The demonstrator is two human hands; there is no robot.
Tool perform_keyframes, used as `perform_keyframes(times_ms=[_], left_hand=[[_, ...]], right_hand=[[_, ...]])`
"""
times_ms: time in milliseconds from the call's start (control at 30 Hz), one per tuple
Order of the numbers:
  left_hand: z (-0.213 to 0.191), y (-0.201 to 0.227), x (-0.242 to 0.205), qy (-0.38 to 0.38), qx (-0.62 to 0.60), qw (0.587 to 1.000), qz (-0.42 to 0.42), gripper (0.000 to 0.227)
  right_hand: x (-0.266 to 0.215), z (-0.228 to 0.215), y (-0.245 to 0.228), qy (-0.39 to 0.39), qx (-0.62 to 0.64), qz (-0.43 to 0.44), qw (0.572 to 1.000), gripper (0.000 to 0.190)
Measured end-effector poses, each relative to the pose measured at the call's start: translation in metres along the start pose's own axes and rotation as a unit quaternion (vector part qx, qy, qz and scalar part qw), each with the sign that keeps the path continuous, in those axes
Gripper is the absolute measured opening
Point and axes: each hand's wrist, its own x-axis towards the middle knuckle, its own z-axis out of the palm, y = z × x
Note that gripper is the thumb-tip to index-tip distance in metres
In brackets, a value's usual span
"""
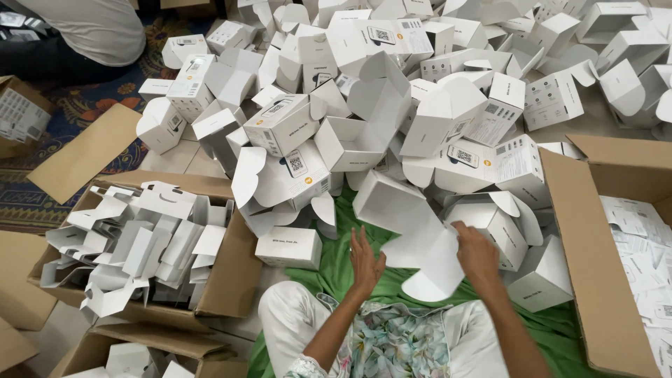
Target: The person packs small white boxes with items and organizes them into larger shipping boxes.
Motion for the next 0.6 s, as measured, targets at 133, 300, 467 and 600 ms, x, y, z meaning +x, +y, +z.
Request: perform_keyframes(times_ms=[133,300,467,600], left_hand=[[-0.083,0.070,0.023,0.076,0.132,0.984,0.089,0.105],[-0.074,0.022,0.002,-0.076,0.147,0.985,0.041,0.075],[-0.014,-0.040,-0.036,-0.180,0.209,0.961,-0.018,0.022],[0.026,-0.065,-0.051,-0.125,0.190,0.963,-0.142,0.022]], right_hand=[[0.011,-0.136,-0.059,-0.007,0.011,-0.192,0.981,0.023],[0.071,-0.158,-0.093,-0.150,0.018,-0.329,0.932,0.023],[0.119,-0.089,-0.129,-0.228,-0.078,-0.275,0.931,0.035],[0.107,0.021,-0.120,0.088,-0.258,-0.375,0.886,0.076]])
